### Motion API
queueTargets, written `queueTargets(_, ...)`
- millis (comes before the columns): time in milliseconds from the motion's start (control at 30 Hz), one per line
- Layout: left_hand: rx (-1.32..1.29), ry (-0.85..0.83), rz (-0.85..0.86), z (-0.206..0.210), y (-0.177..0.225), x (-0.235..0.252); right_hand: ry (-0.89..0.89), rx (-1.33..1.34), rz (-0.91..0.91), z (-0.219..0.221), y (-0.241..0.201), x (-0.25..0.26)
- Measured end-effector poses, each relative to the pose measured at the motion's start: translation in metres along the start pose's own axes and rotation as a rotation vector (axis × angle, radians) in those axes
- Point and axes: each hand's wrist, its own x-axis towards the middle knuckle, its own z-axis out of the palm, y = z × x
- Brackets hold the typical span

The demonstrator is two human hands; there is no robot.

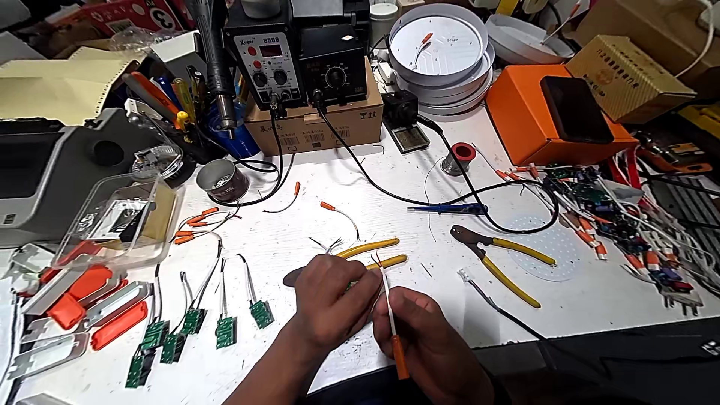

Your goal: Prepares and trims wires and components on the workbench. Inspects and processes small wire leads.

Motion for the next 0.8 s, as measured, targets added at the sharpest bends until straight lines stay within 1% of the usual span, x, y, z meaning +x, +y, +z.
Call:
queueTargets(200, 0.058, 0.014, 0.087, -0.002, 0.001, 0.0, 0.006, 0.028, -0.003, 0.003, 0.004, -0.003)
queueTargets(400, 0.073, 0.014, 0.121, -0.003, 0.002, 0.001, -0.026, 0.051, 0.004, 0.002, 0.006, -0.006)
queueTargets(633, 0.083, 0.012, 0.15, -0.003, 0.003, 0.001, -0.048, 0.018, 0.023, 0.0, 0.004, -0.007)
queueTargets(700, 0.086, 0.01, 0.153, -0.004, 0.003, 0.001, -0.02, -0.072, -0.019, -0.002, 0.002, -0.007)
queueTargets(800, 0.087, 0.021, 0.155, -0.003, 0.003, 0.002, 0.098, -0.307, -0.208, -0.007, -0.007, -0.006)
